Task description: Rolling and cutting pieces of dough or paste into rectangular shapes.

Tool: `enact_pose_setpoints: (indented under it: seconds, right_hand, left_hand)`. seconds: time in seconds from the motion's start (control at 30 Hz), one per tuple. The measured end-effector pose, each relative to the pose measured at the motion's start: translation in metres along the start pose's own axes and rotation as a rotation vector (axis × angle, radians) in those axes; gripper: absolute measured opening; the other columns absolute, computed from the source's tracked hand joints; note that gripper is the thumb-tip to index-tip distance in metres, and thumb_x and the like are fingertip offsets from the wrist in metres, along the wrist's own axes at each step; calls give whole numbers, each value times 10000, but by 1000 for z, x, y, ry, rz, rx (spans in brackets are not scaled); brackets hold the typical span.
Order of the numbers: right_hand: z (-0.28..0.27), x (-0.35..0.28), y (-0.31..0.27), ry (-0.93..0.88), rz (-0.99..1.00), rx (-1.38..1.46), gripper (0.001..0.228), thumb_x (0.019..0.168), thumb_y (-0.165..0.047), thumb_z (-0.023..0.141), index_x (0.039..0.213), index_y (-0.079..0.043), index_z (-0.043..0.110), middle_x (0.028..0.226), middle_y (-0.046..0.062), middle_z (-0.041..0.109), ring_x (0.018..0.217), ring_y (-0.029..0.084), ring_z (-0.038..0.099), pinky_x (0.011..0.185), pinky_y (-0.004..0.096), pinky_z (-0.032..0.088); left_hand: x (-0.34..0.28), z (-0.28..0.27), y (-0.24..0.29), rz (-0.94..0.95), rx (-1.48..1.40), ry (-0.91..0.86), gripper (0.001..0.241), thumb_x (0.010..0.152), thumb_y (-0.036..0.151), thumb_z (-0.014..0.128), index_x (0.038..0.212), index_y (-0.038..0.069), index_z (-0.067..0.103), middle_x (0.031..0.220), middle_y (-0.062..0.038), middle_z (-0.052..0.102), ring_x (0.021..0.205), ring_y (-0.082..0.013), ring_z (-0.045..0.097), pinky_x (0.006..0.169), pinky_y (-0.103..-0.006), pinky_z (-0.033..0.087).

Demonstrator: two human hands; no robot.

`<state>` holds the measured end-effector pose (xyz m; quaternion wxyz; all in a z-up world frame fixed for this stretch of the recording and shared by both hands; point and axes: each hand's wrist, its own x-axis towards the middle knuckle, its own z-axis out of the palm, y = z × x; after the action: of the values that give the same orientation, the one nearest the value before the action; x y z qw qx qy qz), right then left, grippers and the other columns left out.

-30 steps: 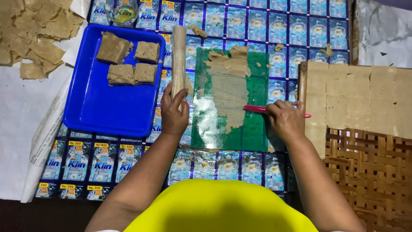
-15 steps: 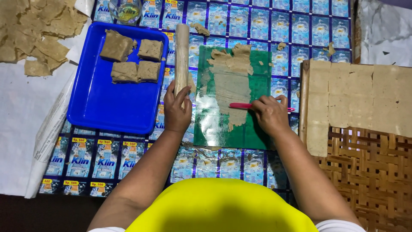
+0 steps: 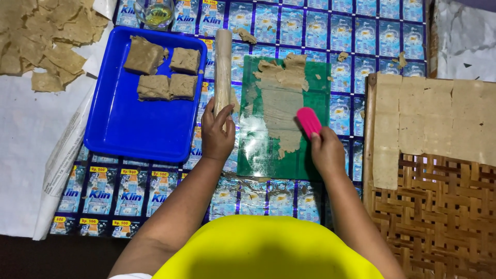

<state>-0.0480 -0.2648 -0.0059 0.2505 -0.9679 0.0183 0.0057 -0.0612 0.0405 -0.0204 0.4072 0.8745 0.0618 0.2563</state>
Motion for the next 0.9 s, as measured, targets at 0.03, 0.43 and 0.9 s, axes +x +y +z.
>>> enact_pose_setpoints:
  seconds: [0.03,0.43,0.9]
  right_hand:
    - [8,-5,17,2,4,-2,200,1011,-287,606,1003,-87,611,928,228,629,967,495,651,830,599,511]
    - [35,-64,-43,-211,192,63,268,985,-243,538,1054,-20,668,928,312,713,974,534,684,784,614,536]
    - [30,-89,-85,-313,-169,13,511,953,-118,556,1452,-186,469,1127,199,550,884,565,661,713,616,580]
  left_hand:
    - [0,0,0,1,-3,-4,364,976,73,593,1285,231,701,1487,-234,457,1394,-451,477,1123,-536,457]
    - [-1,-2,3,2,17,-17,335,993,95,598,1287,221,698,1498,-243,443,1399,-461,461,1110,-550,464]
    - [-3,-3,2,409,220,-127,289,936,453,749,1137,245,762,1495,-182,497,1430,-461,423,1112,-596,396]
